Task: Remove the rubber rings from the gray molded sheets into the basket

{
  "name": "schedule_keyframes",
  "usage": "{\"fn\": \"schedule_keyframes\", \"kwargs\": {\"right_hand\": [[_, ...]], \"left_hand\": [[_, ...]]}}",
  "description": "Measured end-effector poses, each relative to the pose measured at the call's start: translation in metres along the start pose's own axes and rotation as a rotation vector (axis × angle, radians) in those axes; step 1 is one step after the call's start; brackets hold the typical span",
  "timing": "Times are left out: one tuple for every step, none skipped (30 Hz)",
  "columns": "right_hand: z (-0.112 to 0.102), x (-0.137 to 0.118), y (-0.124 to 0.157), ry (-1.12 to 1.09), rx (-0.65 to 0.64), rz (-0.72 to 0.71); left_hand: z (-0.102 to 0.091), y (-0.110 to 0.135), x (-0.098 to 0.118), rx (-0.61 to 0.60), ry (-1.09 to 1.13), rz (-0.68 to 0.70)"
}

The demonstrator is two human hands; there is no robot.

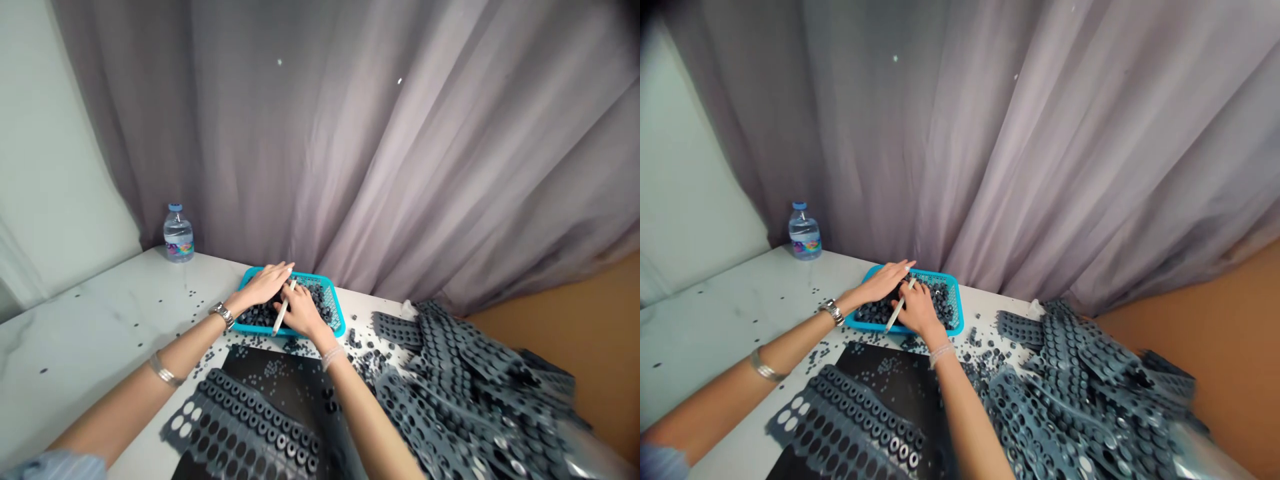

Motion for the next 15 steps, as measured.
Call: {"fn": "schedule_keyframes", "kwargs": {"right_hand": [[0.006,-0.003,-0.004,0.000,-0.012,-0.008],[0.011,-0.002,-0.007,0.002,-0.022,-0.002],[0.015,0.003,-0.009,0.005,-0.028,0.016],[0.017,0.011,-0.009,0.010,-0.031,0.043],[0.017,0.021,-0.009,0.016,-0.030,0.076],[0.016,0.033,-0.007,0.020,-0.027,0.111],[0.014,0.046,-0.004,0.024,-0.022,0.145],[0.011,0.059,0.000,0.026,-0.016,0.177],[0.007,0.071,0.003,0.025,-0.012,0.203],[0.002,0.082,0.008,0.021,-0.008,0.223],[-0.002,0.091,0.012,0.015,-0.006,0.235],[-0.006,0.098,0.015,0.008,-0.004,0.239],[-0.010,0.103,0.018,0.000,0.001,0.240],[-0.014,0.106,0.021,-0.007,0.008,0.236],[-0.017,0.107,0.024,-0.014,0.018,0.230]], "left_hand": [[-0.003,0.002,-0.009,0.019,-0.021,-0.029],[-0.004,0.006,-0.017,0.027,-0.044,-0.055],[-0.001,0.010,-0.024,0.024,-0.067,-0.073],[0.003,0.015,-0.030,0.010,-0.089,-0.084],[0.009,0.020,-0.034,-0.011,-0.109,-0.087],[0.015,0.025,-0.038,-0.033,-0.126,-0.086],[0.021,0.030,-0.040,-0.052,-0.142,-0.082],[0.026,0.033,-0.042,-0.065,-0.155,-0.080],[0.029,0.035,-0.044,-0.070,-0.165,-0.081],[0.031,0.035,-0.046,-0.068,-0.173,-0.087],[0.031,0.034,-0.048,-0.060,-0.178,-0.098],[0.031,0.031,-0.050,-0.050,-0.179,-0.110],[0.031,0.029,-0.051,-0.039,-0.178,-0.122],[0.031,0.026,-0.051,-0.033,-0.173,-0.130],[0.033,0.024,-0.049,-0.032,-0.167,-0.131]]}}
Point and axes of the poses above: each hand's wrist, its own y-axis away from the middle knuckle, its own z-axis out of the palm, x = y × z, the point moved 10 cm from there along -y, towards the middle knuckle, and after that the axes turned 4 degrees about -z, right-handed, at the moved point
